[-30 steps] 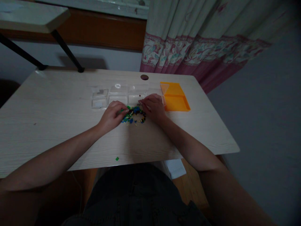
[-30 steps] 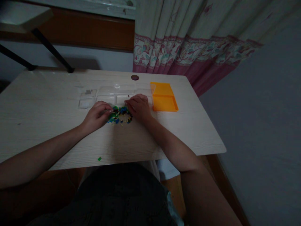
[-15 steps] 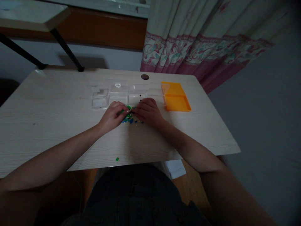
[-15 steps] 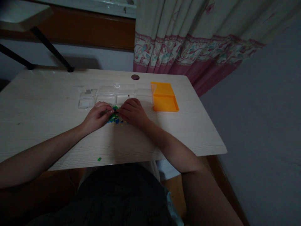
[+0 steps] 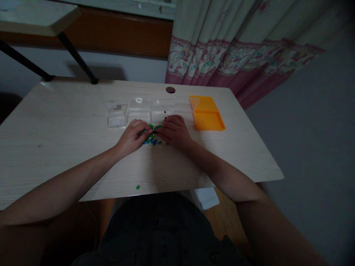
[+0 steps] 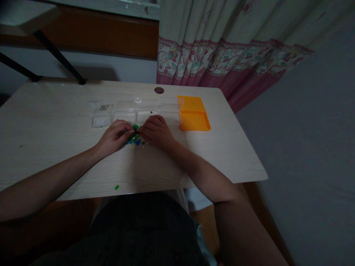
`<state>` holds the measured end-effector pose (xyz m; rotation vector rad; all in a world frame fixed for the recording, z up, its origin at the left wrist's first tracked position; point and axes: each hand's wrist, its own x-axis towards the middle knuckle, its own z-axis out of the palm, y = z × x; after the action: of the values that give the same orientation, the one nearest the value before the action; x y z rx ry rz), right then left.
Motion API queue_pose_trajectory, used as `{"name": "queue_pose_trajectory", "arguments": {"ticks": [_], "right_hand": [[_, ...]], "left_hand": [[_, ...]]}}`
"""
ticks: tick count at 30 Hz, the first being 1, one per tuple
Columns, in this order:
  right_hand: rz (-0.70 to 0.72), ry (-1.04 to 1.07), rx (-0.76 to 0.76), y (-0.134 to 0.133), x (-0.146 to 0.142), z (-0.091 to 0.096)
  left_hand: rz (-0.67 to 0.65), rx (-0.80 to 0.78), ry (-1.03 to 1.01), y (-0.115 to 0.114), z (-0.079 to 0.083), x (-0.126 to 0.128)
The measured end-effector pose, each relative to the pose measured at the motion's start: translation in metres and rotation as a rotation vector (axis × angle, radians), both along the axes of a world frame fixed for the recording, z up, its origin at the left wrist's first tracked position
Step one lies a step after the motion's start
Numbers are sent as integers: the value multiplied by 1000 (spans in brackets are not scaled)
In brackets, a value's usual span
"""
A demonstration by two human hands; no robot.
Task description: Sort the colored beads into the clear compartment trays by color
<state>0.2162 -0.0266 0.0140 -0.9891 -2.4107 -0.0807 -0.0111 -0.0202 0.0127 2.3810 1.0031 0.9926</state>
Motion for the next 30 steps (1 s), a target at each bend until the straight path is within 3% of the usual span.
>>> {"name": "queue_pose_trajectory", "arguments": {"ticks": [3,9,21,30], "right_hand": [[-75,16,4,5,5,0],[-505,312,86,24,31,-1],[-556,183,44,24,24,-4],[-548,214,59,23,24,-3]], "left_hand": [[39,-29,-4,-1,0,0],[109,-119,-94,-2,-2,1],[100,-128,-88,-1,-5,-1],[95,-140,-108,-1,-5,0]]}}
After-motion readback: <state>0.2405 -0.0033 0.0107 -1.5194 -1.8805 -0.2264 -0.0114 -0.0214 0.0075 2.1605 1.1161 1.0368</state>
